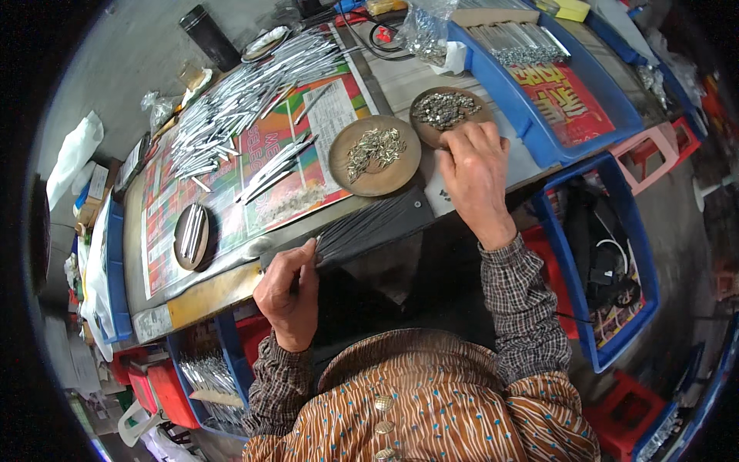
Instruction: The person assembles metal components by picking up small clips and attaching them onto thin metal rods by hand, placing the assembled rods into a small dish.
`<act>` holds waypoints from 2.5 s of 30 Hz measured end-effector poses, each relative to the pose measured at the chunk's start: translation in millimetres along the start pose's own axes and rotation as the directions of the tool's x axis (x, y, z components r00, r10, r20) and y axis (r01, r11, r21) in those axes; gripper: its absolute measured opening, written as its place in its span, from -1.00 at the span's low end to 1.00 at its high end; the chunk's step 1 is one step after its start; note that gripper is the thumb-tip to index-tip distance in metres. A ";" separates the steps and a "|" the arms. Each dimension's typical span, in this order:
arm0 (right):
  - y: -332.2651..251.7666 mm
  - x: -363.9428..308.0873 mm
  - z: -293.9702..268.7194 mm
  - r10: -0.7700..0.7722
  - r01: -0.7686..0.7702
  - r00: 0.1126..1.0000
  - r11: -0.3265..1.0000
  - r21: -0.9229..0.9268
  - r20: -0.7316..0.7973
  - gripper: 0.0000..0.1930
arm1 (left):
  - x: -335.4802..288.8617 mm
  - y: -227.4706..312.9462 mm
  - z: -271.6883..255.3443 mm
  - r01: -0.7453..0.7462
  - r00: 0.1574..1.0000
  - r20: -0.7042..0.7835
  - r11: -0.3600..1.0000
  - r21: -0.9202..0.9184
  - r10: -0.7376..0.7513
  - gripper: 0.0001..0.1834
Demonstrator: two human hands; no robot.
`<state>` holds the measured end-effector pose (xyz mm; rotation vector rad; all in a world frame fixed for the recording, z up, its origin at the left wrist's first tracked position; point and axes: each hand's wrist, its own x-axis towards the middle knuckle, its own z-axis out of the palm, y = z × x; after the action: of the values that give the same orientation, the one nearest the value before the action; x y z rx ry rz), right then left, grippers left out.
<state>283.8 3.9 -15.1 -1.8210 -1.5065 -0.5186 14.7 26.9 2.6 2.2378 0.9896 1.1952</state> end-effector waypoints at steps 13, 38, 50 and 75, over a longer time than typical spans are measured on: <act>-90.9 -33.2 -16.5 0.015 -0.147 0.984 0.623 0.769 0.176 -0.88 | -14.0 9.2 -7.5 0.360 0.928 0.111 0.783 -0.507 -0.355 -0.83; -125.1 -47.4 -15.7 0.006 -0.441 0.896 0.112 0.890 0.444 -0.89 | -23.8 11.3 -11.5 0.471 0.869 0.301 0.472 -0.745 -0.392 -0.82; -118.0 -40.7 -14.1 -0.001 -0.317 0.941 0.356 0.879 0.339 -0.78 | -23.0 7.8 -12.1 0.459 0.877 0.301 0.465 -0.757 -0.374 -0.84; -103.9 -32.6 -11.1 -0.396 0.373 0.914 0.735 0.566 -0.089 -0.74 | -15.6 4.0 -14.0 0.301 0.950 0.210 0.862 -0.408 -0.233 -0.79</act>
<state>177.4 -18.9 -2.8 -1.0532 -1.8352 -0.1742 -1.4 12.9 4.3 1.7438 0.8386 0.9860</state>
